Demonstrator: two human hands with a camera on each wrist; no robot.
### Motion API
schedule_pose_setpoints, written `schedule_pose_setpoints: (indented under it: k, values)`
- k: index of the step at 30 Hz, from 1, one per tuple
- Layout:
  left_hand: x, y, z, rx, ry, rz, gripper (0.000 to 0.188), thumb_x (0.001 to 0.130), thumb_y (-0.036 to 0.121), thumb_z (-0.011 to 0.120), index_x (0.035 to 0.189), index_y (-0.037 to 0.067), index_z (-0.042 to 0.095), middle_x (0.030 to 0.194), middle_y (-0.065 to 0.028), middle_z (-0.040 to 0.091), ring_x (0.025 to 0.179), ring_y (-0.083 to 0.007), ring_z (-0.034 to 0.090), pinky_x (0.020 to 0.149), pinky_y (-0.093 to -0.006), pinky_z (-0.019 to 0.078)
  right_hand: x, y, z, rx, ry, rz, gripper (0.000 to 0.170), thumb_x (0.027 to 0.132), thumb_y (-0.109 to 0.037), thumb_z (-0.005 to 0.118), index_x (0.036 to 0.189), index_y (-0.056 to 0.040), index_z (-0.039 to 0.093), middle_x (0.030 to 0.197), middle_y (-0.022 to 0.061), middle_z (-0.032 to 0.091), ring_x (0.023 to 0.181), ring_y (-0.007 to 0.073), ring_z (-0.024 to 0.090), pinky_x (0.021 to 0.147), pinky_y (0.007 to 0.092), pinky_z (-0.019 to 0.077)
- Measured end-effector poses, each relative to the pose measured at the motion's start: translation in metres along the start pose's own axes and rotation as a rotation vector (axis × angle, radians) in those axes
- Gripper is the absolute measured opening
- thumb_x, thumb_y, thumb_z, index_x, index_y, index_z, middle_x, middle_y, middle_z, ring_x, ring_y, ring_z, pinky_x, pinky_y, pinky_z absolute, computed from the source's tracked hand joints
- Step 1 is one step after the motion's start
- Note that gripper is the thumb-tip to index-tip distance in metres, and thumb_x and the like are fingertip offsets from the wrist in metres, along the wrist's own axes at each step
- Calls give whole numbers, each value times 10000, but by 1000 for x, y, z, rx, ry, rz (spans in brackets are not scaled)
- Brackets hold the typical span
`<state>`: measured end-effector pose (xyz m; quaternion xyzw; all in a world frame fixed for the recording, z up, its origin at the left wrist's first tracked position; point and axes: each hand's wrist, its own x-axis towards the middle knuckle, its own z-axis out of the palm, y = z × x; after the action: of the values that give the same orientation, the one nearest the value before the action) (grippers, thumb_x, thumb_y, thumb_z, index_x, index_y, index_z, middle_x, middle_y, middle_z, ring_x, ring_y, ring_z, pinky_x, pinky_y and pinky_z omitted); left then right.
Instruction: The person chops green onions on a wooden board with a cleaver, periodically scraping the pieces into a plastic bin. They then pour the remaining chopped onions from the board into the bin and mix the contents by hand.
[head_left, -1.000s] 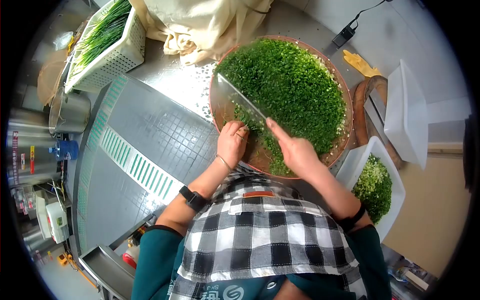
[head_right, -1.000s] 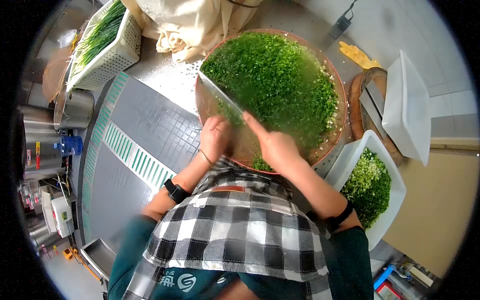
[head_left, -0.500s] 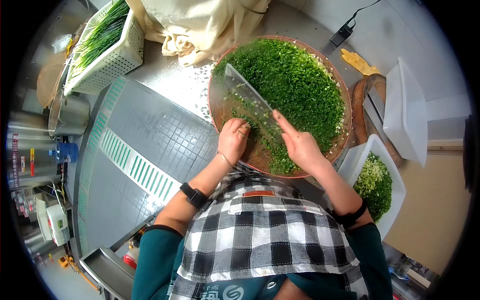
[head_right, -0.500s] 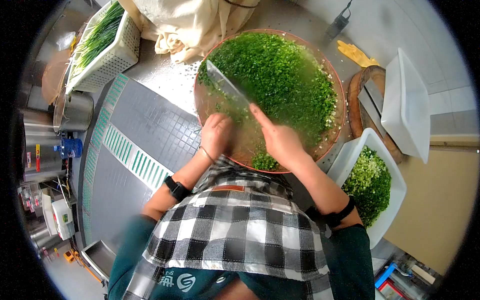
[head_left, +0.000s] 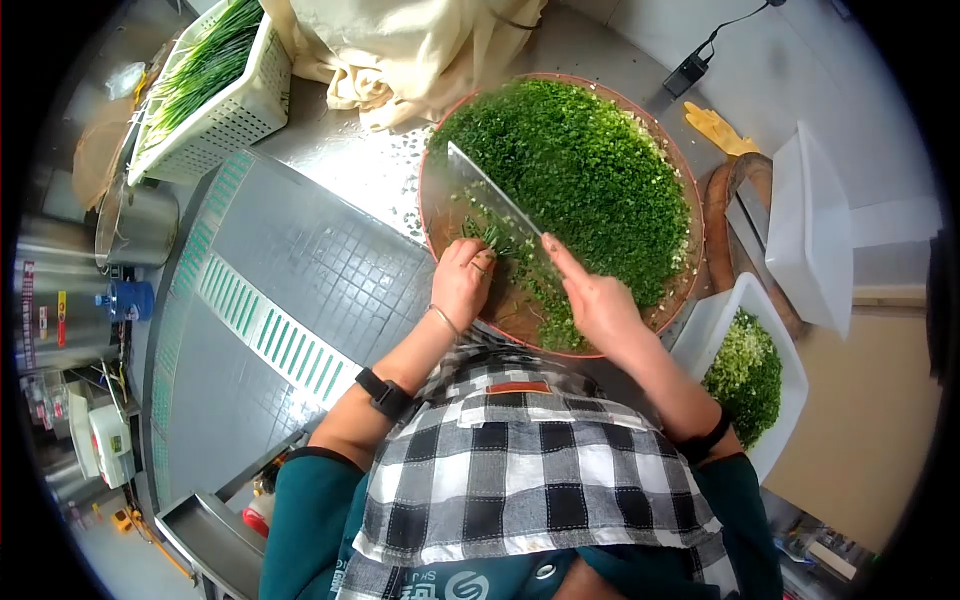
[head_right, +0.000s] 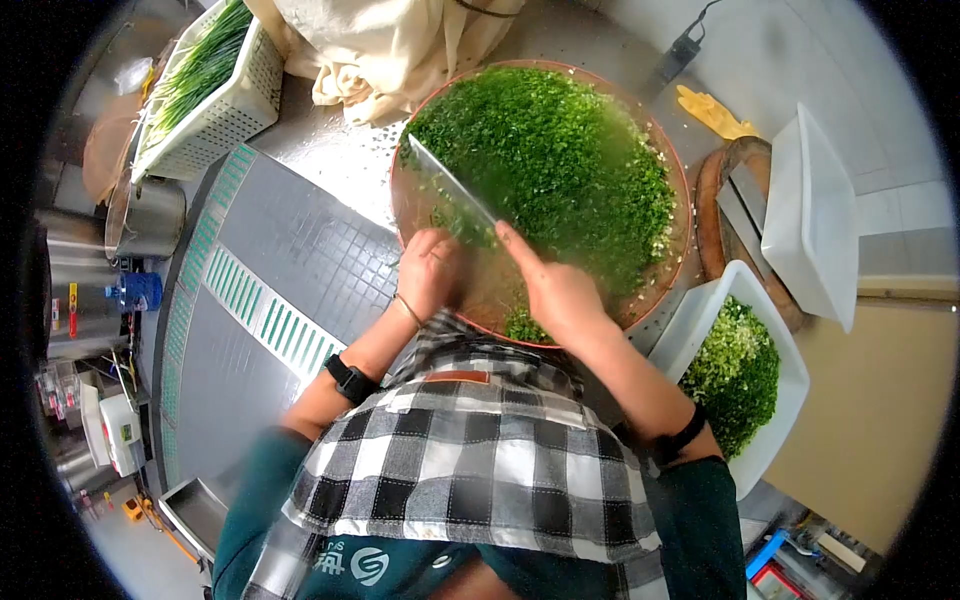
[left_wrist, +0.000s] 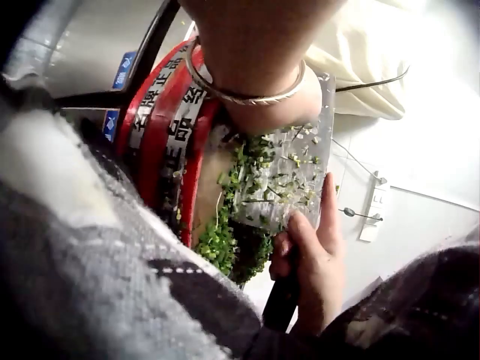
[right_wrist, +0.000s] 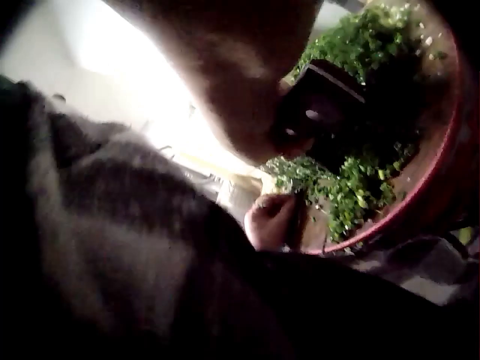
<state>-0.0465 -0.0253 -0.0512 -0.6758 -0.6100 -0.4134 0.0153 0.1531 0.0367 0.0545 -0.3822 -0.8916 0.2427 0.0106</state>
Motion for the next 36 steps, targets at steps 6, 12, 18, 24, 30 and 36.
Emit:
schedule_pose_setpoints:
  k: [6,12,18,24,30,36]
  values:
    - [3,1,1,7,34,20,232,647,-23,576,867,50,583,906,-104,573,816,-299,558,700,-379,480,-15,-3,0,3,140,-132,654,850,-35,481,1423,-257,253,580,182,541,513,345,554,495,443,437]
    - [6,4,-5,7,24,20,238,643,-1,611,872,59,587,918,-103,577,835,-304,557,720,-387,471,-6,-1,-3,-59,75,-103,610,864,-35,497,1413,-210,294,569,190,522,520,341,550,500,430,431]
    - [4,14,-26,179,179,-210,251,625,57,679,862,67,599,932,-109,582,884,-323,544,771,-423,441,-27,-12,-11,31,151,-161,745,790,-5,500,1428,-281,230,593,189,545,519,364,554,504,462,443]
    - [-13,-3,-13,54,-8,-79,158,678,39,677,804,62,586,882,-71,567,820,-280,526,698,-380,428,-10,-8,-1,-67,55,-114,629,859,-28,496,1419,-212,276,598,186,538,489,342,532,477,433,412]
    - [-15,-4,-11,29,-26,-78,166,663,22,672,797,61,581,873,-72,560,817,-279,518,696,-381,426,-20,-6,8,-60,-34,-125,791,772,-8,515,1432,-310,201,604,183,565,536,351,574,515,457,469]
    - [3,-1,-7,130,2,-42,137,681,75,667,790,71,585,885,-65,552,860,-268,508,728,-370,417,-3,19,0,113,76,-87,639,888,-61,454,1435,-260,192,580,180,539,511,363,536,492,464,411]
